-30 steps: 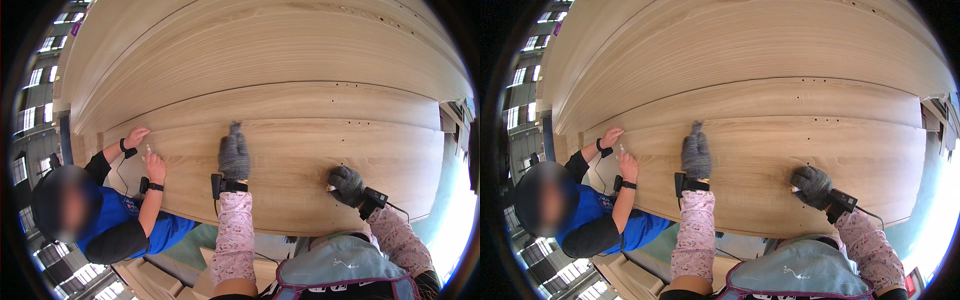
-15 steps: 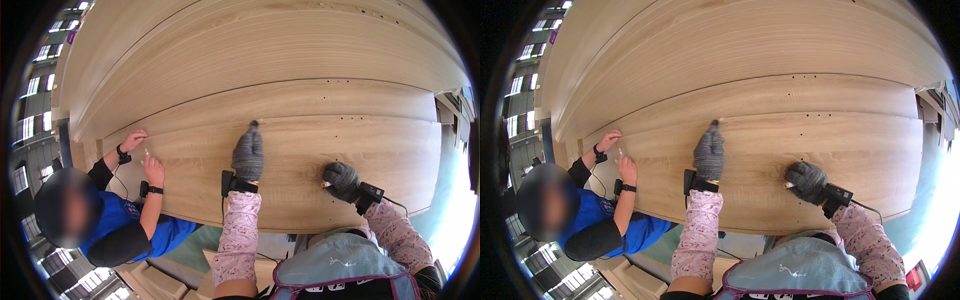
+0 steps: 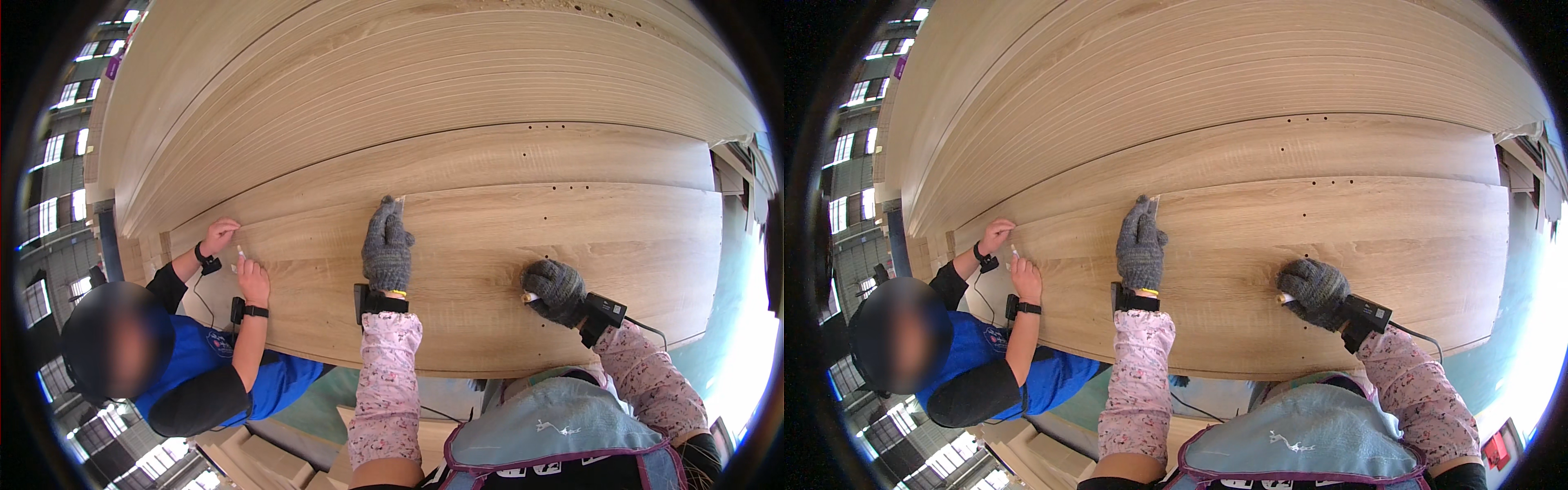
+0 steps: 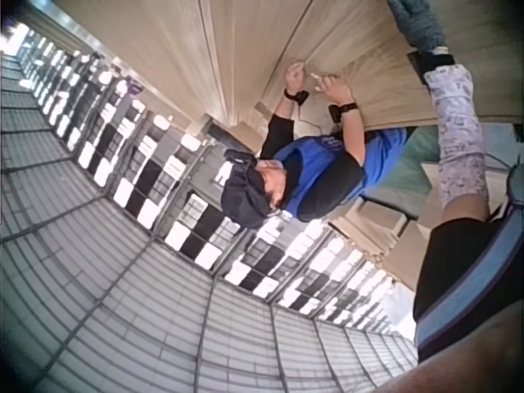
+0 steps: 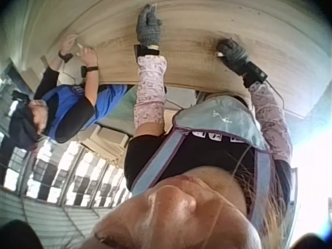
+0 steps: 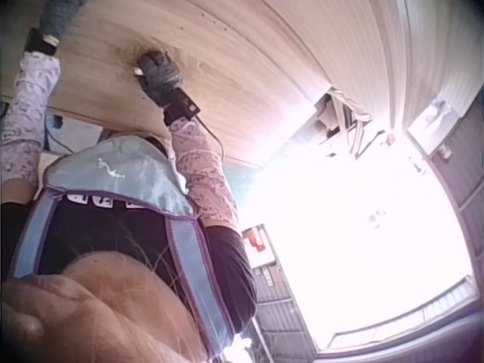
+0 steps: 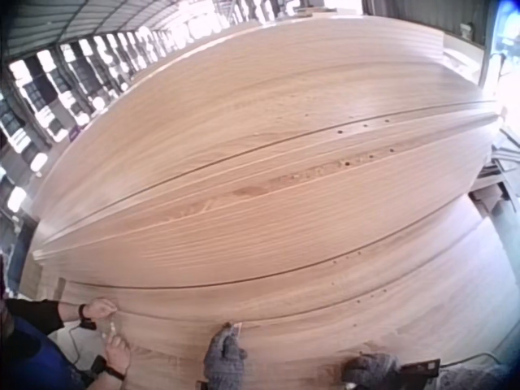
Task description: Inspecting and marking wood panels using a white crayon or marker in a furniture manufacturing facility.
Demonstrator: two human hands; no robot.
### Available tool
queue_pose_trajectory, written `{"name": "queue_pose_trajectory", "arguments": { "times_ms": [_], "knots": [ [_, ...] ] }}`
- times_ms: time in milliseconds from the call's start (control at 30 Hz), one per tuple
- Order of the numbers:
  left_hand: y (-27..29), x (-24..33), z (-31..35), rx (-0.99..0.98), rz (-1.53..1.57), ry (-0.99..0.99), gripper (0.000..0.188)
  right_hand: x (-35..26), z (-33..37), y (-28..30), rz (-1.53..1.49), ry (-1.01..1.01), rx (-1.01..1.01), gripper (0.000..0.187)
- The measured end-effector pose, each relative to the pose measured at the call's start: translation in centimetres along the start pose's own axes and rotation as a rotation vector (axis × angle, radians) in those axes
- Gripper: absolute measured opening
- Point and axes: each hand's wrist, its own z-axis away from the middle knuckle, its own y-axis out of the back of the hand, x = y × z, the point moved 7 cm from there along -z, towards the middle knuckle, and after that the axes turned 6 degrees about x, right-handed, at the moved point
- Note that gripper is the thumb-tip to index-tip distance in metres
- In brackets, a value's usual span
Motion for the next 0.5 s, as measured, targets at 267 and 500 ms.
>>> {"name": "queue_pose_trajectory", "arguments": {
  "times_ms": [267, 500],
  "knots": [
    [-0.5, 0.3, -0.6, -0.046, -0.054, -0.001, 0.030, 0.1, -0.1, 0.5, -0.012, 0.006, -0.014, 0.025],
    [-0.7, 0.0, -1.6, -0.015, -0.232, -0.080, 0.027, 0.2, -0.2, 0.9, -0.027, 0.013, -0.005, 0.026]
  ]
}}
